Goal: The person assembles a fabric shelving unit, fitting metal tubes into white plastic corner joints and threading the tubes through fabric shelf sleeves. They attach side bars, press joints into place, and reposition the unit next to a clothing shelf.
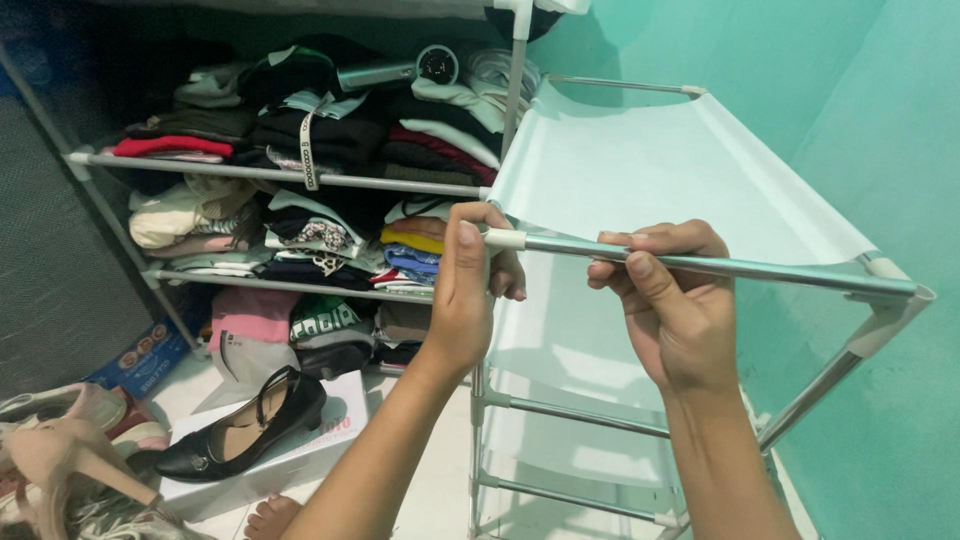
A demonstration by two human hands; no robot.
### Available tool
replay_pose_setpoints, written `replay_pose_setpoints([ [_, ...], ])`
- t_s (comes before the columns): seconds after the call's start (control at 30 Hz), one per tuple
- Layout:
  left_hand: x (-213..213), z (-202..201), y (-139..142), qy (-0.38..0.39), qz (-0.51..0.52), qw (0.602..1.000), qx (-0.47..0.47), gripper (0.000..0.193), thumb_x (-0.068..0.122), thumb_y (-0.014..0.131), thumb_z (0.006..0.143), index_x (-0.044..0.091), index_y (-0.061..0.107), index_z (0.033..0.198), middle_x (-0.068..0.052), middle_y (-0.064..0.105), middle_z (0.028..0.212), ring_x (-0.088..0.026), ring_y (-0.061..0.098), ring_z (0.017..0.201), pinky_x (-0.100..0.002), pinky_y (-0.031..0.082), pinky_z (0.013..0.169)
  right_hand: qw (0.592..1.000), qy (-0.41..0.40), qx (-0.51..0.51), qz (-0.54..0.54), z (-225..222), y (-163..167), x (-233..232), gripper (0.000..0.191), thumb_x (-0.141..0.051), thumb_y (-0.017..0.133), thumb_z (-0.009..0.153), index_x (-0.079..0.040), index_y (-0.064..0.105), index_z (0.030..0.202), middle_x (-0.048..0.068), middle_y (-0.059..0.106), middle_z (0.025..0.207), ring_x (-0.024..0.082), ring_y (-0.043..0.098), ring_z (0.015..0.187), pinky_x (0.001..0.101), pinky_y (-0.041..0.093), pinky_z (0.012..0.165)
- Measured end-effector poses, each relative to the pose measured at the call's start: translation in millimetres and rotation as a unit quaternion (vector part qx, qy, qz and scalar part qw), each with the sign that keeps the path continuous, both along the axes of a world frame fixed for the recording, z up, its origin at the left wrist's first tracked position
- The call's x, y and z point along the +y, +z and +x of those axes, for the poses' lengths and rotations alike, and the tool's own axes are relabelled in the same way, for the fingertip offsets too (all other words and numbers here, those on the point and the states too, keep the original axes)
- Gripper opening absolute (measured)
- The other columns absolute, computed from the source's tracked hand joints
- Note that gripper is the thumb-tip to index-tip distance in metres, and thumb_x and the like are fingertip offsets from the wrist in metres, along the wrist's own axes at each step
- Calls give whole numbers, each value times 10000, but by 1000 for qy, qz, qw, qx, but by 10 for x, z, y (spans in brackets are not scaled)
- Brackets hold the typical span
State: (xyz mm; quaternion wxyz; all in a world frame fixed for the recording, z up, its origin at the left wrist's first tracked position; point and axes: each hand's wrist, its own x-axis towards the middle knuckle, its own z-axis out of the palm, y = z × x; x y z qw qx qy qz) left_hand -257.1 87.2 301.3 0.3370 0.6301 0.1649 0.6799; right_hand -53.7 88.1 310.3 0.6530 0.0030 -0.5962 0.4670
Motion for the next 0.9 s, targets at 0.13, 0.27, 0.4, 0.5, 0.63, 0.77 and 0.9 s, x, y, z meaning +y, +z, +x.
replay_pose_setpoints([
  [0.13, 4, -13, -6, 1, 9, 1000, 4, 458, 499, 244, 1140, 84, 439, 1146, 1, 428, 749, -96, 433, 689, -260, 443, 678, 1000, -10, 5, -20, -16, 17, -36, 67, -7, 644, 1056, -32, 649, 1119, 193, 734, 1117, 270, 735, 976, 415, 610, 896],
  [0.27, 4, -19, -7, -13, 10, 1000, -5, 454, 494, 267, 1140, 81, 453, 1164, -1, 438, 779, -95, 432, 708, -263, 445, 685, 996, -30, -43, -70, 6, 95, -91, 112, -50, 666, 1043, -17, 654, 1150, 183, 719, 1100, 256, 716, 968, 409, 596, 876],
  [0.4, -15, -45, 4, -6, 11, 1000, 7, 445, 476, 285, 1157, 73, 473, 1184, -7, 446, 807, -94, 426, 743, -257, 422, 709, 939, -124, -304, -99, 204, 246, -194, 286, -153, 659, 963, -9, 689, 1208, 149, 737, 1062, 226, 709, 931, 379, 598, 848],
  [0.5, -16, -54, 14, -6, 17, 1000, 8, 448, 477, 281, 1147, 75, 478, 1171, -1, 449, 849, -92, 443, 742, -257, 424, 691, 665, -244, -703, -64, 503, 369, -313, 397, -349, 708, 895, -157, 753, 1240, -2, 796, 1061, 165, 706, 925, 314, 612, 835],
  [0.63, -15, -48, 31, -18, 8, 1000, -2, 435, 466, 295, 1139, 74, 484, 1157, -4, 460, 855, -92, 451, 735, -256, 426, 686, 813, -167, -556, 43, 1280, 482, -508, 366, -290, 655, 962, -49, 760, 1217, 84, 741, 1116, 200, 729, 991, 382, 591, 818],
  [0.77, -2, -32, 82, -46, -18, 998, -38, 427, 441, 310, 1162, 62, 503, 1130, -29, 508, 837, -101, 483, 745, -266, 431, 707, 873, -363, -325, -22, 2032, 328, -392, 331, -309, 588, 1026, -67, 704, 1220, 80, 694, 1164, 208, 676, 1082, 384, 545, 926],
  [0.9, 34, 8, 107, 33, -132, 990, -31, 502, 497, 265, 1077, 94, 528, 1222, -95, 606, 850, -139, 561, 745, -297, 456, 685, 873, -467, -124, -62, 2316, 85, -69, 304, -327, 521, 1089, -84, 647, 1222, 76, 648, 1212, 216, 624, 1172, 387, 499, 1034],
])
